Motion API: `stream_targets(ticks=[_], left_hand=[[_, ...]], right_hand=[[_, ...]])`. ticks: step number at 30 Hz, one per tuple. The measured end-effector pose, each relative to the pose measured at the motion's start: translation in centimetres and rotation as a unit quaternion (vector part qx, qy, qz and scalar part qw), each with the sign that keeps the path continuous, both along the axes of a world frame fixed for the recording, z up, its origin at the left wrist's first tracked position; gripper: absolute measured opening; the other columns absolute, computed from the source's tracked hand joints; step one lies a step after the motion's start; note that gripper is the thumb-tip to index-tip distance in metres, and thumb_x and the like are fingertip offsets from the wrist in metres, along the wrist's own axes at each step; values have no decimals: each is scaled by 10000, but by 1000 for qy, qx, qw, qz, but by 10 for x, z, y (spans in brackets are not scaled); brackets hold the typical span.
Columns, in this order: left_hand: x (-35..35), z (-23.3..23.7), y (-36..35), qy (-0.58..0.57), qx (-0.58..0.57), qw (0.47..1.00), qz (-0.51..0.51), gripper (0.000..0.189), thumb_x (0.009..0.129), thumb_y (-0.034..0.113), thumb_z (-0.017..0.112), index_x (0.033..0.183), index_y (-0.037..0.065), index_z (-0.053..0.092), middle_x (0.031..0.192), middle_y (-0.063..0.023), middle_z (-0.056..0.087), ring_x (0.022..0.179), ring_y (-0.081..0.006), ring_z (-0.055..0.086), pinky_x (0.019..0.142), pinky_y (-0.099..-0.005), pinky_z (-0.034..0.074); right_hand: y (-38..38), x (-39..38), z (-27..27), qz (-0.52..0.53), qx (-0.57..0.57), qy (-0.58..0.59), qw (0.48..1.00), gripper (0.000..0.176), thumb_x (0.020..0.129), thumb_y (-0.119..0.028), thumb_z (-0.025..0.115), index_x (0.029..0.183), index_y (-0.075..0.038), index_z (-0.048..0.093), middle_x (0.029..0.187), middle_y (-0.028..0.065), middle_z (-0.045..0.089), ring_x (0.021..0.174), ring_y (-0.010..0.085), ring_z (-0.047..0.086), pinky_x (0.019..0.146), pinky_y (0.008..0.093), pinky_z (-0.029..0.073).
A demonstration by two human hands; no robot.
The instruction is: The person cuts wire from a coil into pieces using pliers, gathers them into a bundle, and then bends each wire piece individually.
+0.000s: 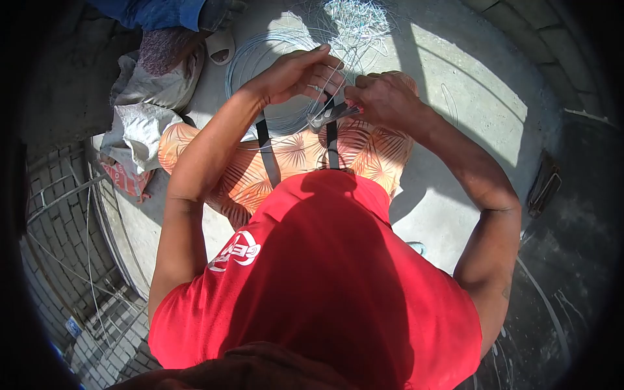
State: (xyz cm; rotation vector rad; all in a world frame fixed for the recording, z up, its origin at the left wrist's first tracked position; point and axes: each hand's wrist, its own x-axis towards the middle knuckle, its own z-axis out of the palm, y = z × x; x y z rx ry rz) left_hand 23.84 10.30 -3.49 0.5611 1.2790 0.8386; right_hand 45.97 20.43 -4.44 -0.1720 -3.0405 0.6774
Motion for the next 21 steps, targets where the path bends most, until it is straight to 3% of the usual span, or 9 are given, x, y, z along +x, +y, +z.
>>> stream_targets(ticks=[4, 7, 18, 21], left_hand=[[-6, -28, 49, -138, 99, 981, -91, 307, 1067, 365, 559, 959, 84, 616, 730, 21, 584, 643, -122, 593, 596, -277, 489], [-10, -28, 64, -153, 66, 983, -72, 270, 1066, 291, 572, 870, 105, 566, 668, 45, 500, 590, -104, 526, 553, -288, 451], [-50, -12, 94, -30, 80, 995, -56, 236, 1047, 272, 600, 904, 86, 614, 665, 41, 541, 553, -91, 548, 519, -266, 477], [-66, 6, 105, -9, 73, 994, 85, 215, 1049, 253, 593, 935, 73, 627, 690, 27, 580, 557, -108, 575, 545, -278, 525]], right_hand=[[-2, -4, -7, -14, -22, -8, 1000, 286, 795, -322, 814, 915, -103, 674, 812, 76, 660, 767, 300, 699, 711, 444, 551], [1, -6, -11, -42, -8, -10, 999, 280, 787, -328, 812, 896, -112, 670, 797, 60, 653, 780, 280, 699, 722, 431, 549], [28, -16, -48, -24, 54, -42, 997, 284, 853, -326, 761, 1004, -92, 701, 884, 145, 711, 853, 339, 721, 770, 466, 557], [12, -16, -58, -43, 23, -50, 998, 271, 862, -311, 753, 1017, -92, 713, 899, 152, 720, 875, 345, 719, 798, 469, 557]])
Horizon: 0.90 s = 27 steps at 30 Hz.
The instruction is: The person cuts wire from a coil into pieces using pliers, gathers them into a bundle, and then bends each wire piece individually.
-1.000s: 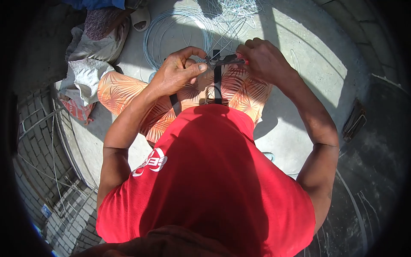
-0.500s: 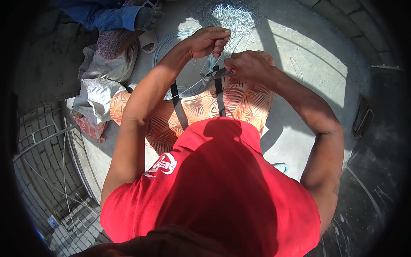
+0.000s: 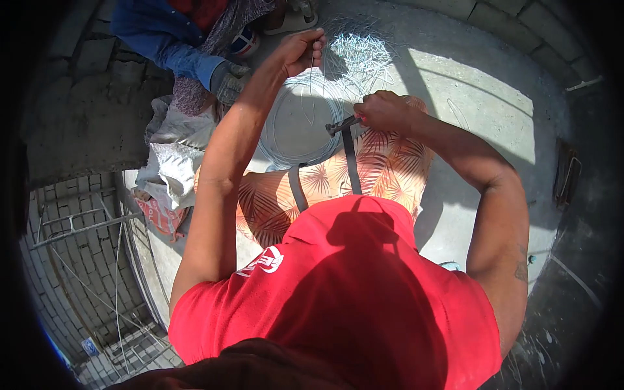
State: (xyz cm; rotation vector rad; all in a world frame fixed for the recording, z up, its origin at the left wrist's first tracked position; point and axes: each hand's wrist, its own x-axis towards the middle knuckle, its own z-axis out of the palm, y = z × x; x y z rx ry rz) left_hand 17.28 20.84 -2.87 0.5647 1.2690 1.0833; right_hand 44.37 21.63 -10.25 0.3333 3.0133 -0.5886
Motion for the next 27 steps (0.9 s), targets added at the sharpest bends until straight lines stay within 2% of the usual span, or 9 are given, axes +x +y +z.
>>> stream_targets(ticks=[1, 4, 5, 11, 14, 15, 21, 24, 27], left_hand=[[-17, 2, 5, -2, 29, 999, 22, 327, 1065, 346, 545, 1008, 44, 658, 882, -69, 704, 823, -219, 704, 742, -391, 589], [-59, 30, 6, -154, 147, 967, 141, 517, 1066, 495, 469, 1082, 20, 671, 1138, -173, 716, 1198, -359, 633, 988, -532, 505], [-72, 44, 1, -197, 195, 951, 136, 657, 1053, 594, 394, 1118, 9, 687, 1316, -223, 656, 1395, -434, 466, 1104, -594, 380], [-145, 68, -9, -317, 385, 866, 10, 558, 1077, 498, 386, 800, 71, 615, 950, -138, 704, 1156, -368, 622, 1056, -566, 432], [-161, 75, -17, -360, 405, 840, 31, 502, 1086, 412, 383, 745, 89, 561, 864, -111, 667, 1108, -348, 635, 1096, -579, 396], [-161, 79, -19, -342, 408, 845, 45, 479, 1083, 390, 387, 750, 92, 560, 863, -109, 667, 1107, -345, 633, 1091, -577, 396], [-151, 88, -36, -279, 416, 858, 112, 394, 1076, 319, 396, 790, 99, 555, 876, -109, 674, 1153, -335, 614, 1108, -561, 366], [-141, 96, -43, -270, 413, 858, 143, 418, 1079, 355, 412, 777, 113, 568, 877, -95, 689, 1096, -326, 638, 1053, -531, 427], [-140, 102, -51, -270, 438, 852, 96, 368, 1070, 293, 455, 788, 85, 568, 897, -115, 682, 1119, -335, 631, 1108, -562, 391]], right_hand=[[-7, -3, 2, -29, -36, -22, 999, 243, 879, -293, 740, 1015, -92, 718, 913, 161, 727, 896, 349, 717, 816, 463, 556], [-21, -7, -19, -88, -137, -13, 987, 253, 912, -301, 710, 1002, -65, 710, 907, 190, 719, 908, 387, 699, 821, 496, 536], [-27, -7, -25, -110, -162, -5, 981, 276, 921, -312, 701, 993, -46, 702, 899, 202, 712, 892, 407, 690, 817, 512, 523], [-35, -13, -34, -175, -202, -12, 964, 313, 919, -346, 697, 962, -36, 693, 946, 218, 701, 953, 418, 676, 857, 509, 512], [-29, -12, -40, -193, -194, -2, 962, 315, 914, -349, 702, 956, -37, 695, 944, 224, 692, 959, 416, 671, 855, 502, 514], [-28, -12, -46, -195, -197, 35, 960, 323, 892, -331, 729, 950, -16, 687, 893, 240, 673, 889, 437, 666, 791, 512, 500], [-24, -16, -54, -203, -201, 29, 958, 320, 902, -337, 722, 973, -26, 700, 968, 220, 661, 971, 409, 665, 865, 491, 513], [-23, -24, -59, -191, -210, 52, 958, 321, 897, -337, 727, 959, -23, 694, 938, 211, 637, 951, 408, 655, 858, 488, 511], [-25, -32, -58, -189, -224, 52, 955, 310, 891, -329, 730, 935, -25, 690, 915, 203, 626, 930, 394, 645, 852, 483, 506]])
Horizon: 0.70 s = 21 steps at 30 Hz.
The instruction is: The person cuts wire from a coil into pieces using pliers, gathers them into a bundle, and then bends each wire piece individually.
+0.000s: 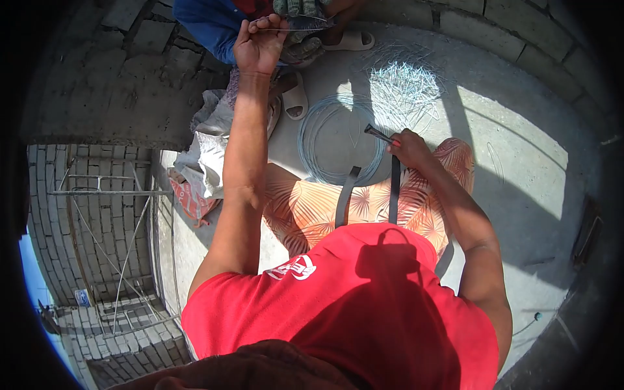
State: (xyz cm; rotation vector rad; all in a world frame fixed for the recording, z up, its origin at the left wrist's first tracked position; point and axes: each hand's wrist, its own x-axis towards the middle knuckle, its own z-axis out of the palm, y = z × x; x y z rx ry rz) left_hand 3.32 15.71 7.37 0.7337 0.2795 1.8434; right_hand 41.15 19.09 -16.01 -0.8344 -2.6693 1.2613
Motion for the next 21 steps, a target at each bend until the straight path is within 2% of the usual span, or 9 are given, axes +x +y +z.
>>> stream_targets(ticks=[6, 9, 14, 17, 18, 19, 20, 21], left_hand=[[2, 2, -19, 44, -15, 999, 7, 378, 1085, 287, 449, 803, 76, 588, 921, -114, 686, 1091, -326, 645, 1102, -559, 412], [11, 3, -25, 90, -28, 994, 59, 377, 1094, 285, 439, 830, 72, 606, 929, -110, 686, 1085, -322, 645, 1101, -533, 423], [25, 4, -29, 189, 11, 971, 147, 345, 1090, 248, 449, 857, 45, 604, 940, -129, 679, 1096, -331, 643, 1101, -508, 431], [56, 29, -53, 274, 21, 938, 209, 316, 1074, 217, 468, 848, 30, 585, 941, -150, 670, 1090, -341, 644, 1102, -518, 430], [66, 35, -59, 308, 39, 927, 212, 310, 1068, 213, 473, 846, 29, 585, 924, -152, 664, 1081, -346, 647, 1104, -529, 429], [76, 40, -68, 322, 26, 926, 194, 314, 1072, 222, 469, 856, 28, 589, 907, -146, 653, 1074, -350, 647, 1106, -535, 429], [86, 42, -76, 331, 2, 925, 185, 341, 1077, 233, 463, 823, 41, 586, 876, -131, 631, 1058, -345, 648, 1103, -537, 429], [96, 40, -82, 349, -21, 918, 189, 367, 1078, 240, 465, 781, 57, 579, 839, -111, 601, 1044, -336, 646, 1099, -533, 428]], right_hand=[[-5, -8, -9, 24, -9, 24, 999, 309, 880, -326, 736, 904, -21, 690, 883, 201, 626, 923, 383, 635, 843, 477, 501], [-9, -6, -14, 32, -6, 38, 999, 308, 876, -320, 739, 909, -18, 693, 858, 205, 628, 918, 389, 635, 842, 477, 500], [-8, -11, -30, 40, -2, 18, 999, 322, 872, -326, 734, 932, -12, 696, 907, 230, 669, 923, 413, 657, 839, 505, 506], [-7, -18, -30, 33, -28, -67, 997, 343, 869, -342, 724, 969, -15, 696, 961, 229, 702, 979, 416, 677, 860, 509, 521], [-5, -24, -46, 41, -3, -69, 997, 336, 871, -339, 712, 1017, -36, 705, 988, 219, 713, 1023, 406, 683, 890, 493, 532], [-4, -36, -50, 37, -14, -128, 991, 318, 868, -311, 712, 1035, -40, 727, 1012, 225, 724, 1013, 395, 702, 876, 493, 546], [-4, -45, -59, 34, -24, -131, 991, 283, 850, -234, 711, 1035, -22, 744, 1045, 246, 728, 990, 383, 723, 850, 497, 559], [-2, -61, -72, 59, -26, -204, 977, 257, 826, -142, 693, 1030, 0, 759, 1058, 248, 734, 990, 351, 738, 838, 493, 569]])
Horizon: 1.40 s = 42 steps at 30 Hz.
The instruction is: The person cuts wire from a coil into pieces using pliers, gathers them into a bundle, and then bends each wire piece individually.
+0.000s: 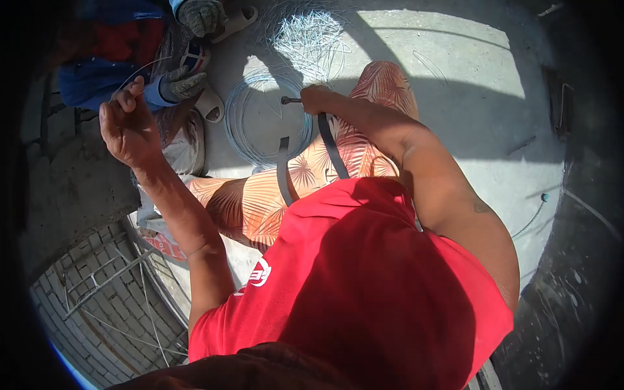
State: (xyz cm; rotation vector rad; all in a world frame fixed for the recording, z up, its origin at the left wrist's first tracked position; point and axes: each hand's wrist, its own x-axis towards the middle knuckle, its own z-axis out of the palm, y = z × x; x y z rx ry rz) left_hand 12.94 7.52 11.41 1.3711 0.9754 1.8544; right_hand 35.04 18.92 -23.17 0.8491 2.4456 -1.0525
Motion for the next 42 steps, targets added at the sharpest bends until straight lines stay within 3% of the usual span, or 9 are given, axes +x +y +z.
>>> stream_targets(ticks=[4, 10, 15, 17, 23, 26, 29, 32, 42], left_hand=[[35, -46, -15, -24, -98, 995, -16, 381, 1083, 253, 480, 740, 93, 439, 764, -90, 533, 899, -254, 575, 1011, -504, 457], [55, -132, -29, -116, -327, 937, 27, 311, 1081, 251, 518, 919, 14, 640, 961, -145, 708, 943, -235, 660, 929, -390, 492], [51, -153, -28, -163, -310, 936, -8, 296, 1080, 236, 511, 912, 31, 643, 956, -138, 712, 948, -243, 665, 938, -405, 494], [48, -155, -29, -201, -282, 937, -46, 298, 1081, 233, 503, 906, 36, 642, 952, -141, 711, 958, -253, 670, 940, -419, 493], [43, -147, -37, -250, -270, 929, -41, 337, 1095, 289, 484, 878, 59, 600, 900, -113, 675, 943, -277, 658, 893, -420, 489], [42, -155, -35, -294, -251, 919, -72, 331, 1100, 285, 472, 872, 69, 577, 832, -93, 633, 892, -276, 650, 859, -420, 494], [44, -172, -34, -314, -303, 900, -12, 320, 1096, 295, 480, 871, 84, 564, 745, -69, 595, 789, -275, 646, 798, -405, 512], [43, -194, -33, -322, -356, 876, 35, 320, 1094, 311, 485, 874, 94, 569, 737, -57, 609, 779, -260, 659, 774, -380, 522], [68, -241, 7, -306, -422, 853, 40, 300, 1095, 338, 483, 993, 92, 619, 904, -79, 716, 870, -200, 704, 801, -332, 553]], right_hand=[[10, -16, -49, -98, 15, -10, 995, 206, 801, -107, 659, 933, 18, 754, 1045, 273, 728, 1015, 411, 721, 828, 492, 575], [-14, -17, -80, -214, -47, 33, 975, 353, 749, -133, 730, 1101, -102, 742, 1104, 192, 734, 1085, 371, 707, 929, 435, 556], [-3, -29, -96, -159, 35, 223, 961, 766, 784, -492, 815, 1388, -80, 588, 1261, 215, 678, 1202, 406, 627, 1039, 458, 481], [21, -18, -35, -174, 9, 216, 961, 804, 851, -538, 744, 1473, -84, 511, 1305, 227, 655, 1234, 432, 597, 1060, 460, 465], [165, 132, 15, -414, 218, 290, 835, 440, 926, -427, 674, 1223, -104, 695, 1116, 140, 754, 1036, 315, 719, 925, 402, 542], [200, 253, -67, -435, 327, 100, 833, 391, 925, -354, 667, 1216, -94, 699, 1152, 168, 741, 1080, 339, 705, 943, 433, 537], [179, 360, -169, -420, 255, -79, 867, 529, 866, -301, 713, 1335, -69, 643, 1206, 217, 711, 1110, 358, 696, 975, 453, 545], [134, 368, -163, -429, 194, -161, 868, 413, 895, -292, 682, 1257, -93, 674, 1162, 206, 727, 1119, 365, 692, 961, 468, 537], [161, 307, -139, -456, 192, 29, 868, 277, 966, -326, 582, 1040, -99, 724, 977, 167, 740, 972, 346, 707, 855, 453, 536]])
